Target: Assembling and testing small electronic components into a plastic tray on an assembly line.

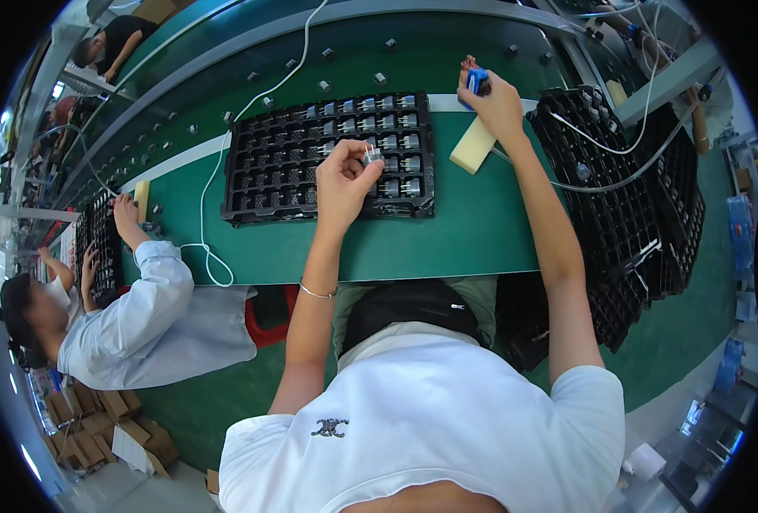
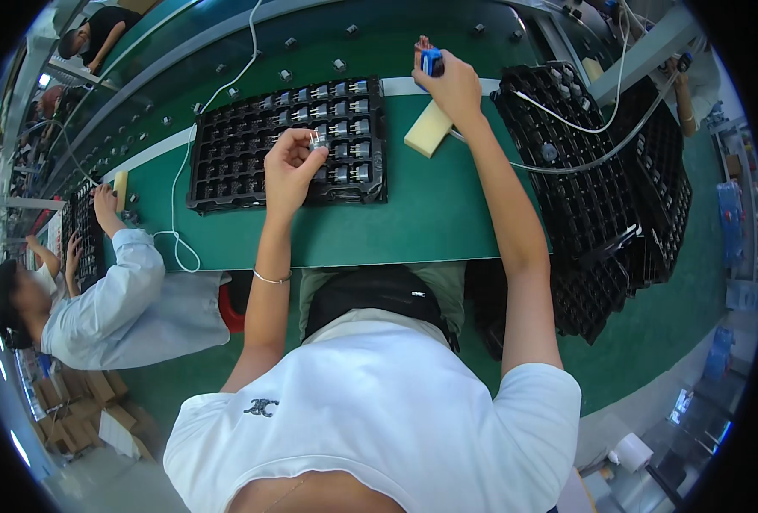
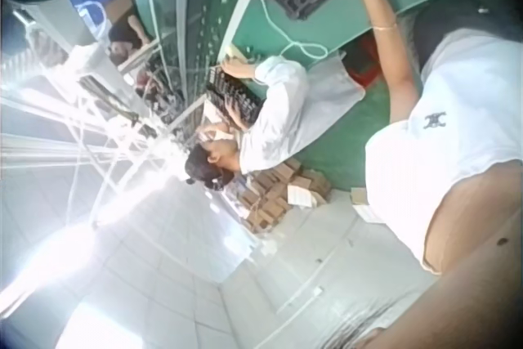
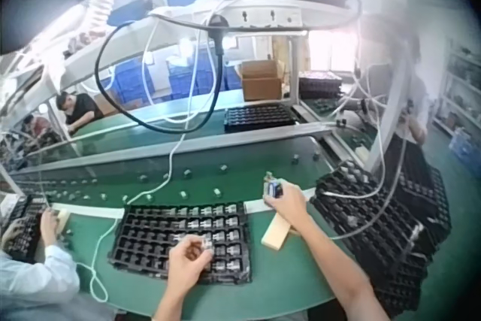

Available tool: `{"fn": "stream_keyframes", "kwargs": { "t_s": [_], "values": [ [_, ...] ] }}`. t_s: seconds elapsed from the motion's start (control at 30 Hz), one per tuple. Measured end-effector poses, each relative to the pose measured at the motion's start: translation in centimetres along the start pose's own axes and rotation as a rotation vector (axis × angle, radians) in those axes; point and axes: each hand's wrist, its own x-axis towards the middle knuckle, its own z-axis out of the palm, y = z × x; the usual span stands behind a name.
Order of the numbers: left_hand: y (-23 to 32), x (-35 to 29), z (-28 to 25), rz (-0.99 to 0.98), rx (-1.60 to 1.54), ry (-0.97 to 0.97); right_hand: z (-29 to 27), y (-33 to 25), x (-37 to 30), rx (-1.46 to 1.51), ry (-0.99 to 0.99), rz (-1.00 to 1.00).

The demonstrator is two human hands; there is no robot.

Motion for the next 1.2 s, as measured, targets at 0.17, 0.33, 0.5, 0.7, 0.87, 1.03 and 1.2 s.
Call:
{"fn": "stream_keyframes", "kwargs": {
  "t_s": [0.17,0.33,0.5,0.7,0.87,1.03,1.2],
  "values": [
    [0.1,-0.1,0.3,0.025,-0.029,0.02,4.3,0.3,5.3,0.041,-0.073,-0.033],
    [0.2,-0.2,0.4,0.06,-0.023,0.065,7.5,-0.2,7.2,0.088,-0.068,-0.113],
    [0.7,-0.4,0.1,0.046,0.011,0.037,7.5,-0.8,7.0,0.049,-0.152,-0.182],
    [0.4,-0.1,0.4,0.04,-0.004,0.052,6.4,-1.4,7.1,-0.006,-0.236,-0.203],
    [1.0,-0.2,-0.2,0.053,-0.148,0.006,4.2,-3.6,5.0,0.256,-0.221,-0.202],
    [4.9,-1.1,1.0,0.03,-0.205,-0.13,-2.9,-8.5,-2.5,0.894,-0.447,0.18],
    [6.9,-1.7,3.2,0.063,-0.332,-0.084,-5.2,-9.3,-7.3,1.229,-0.449,0.283]
  ]
}}
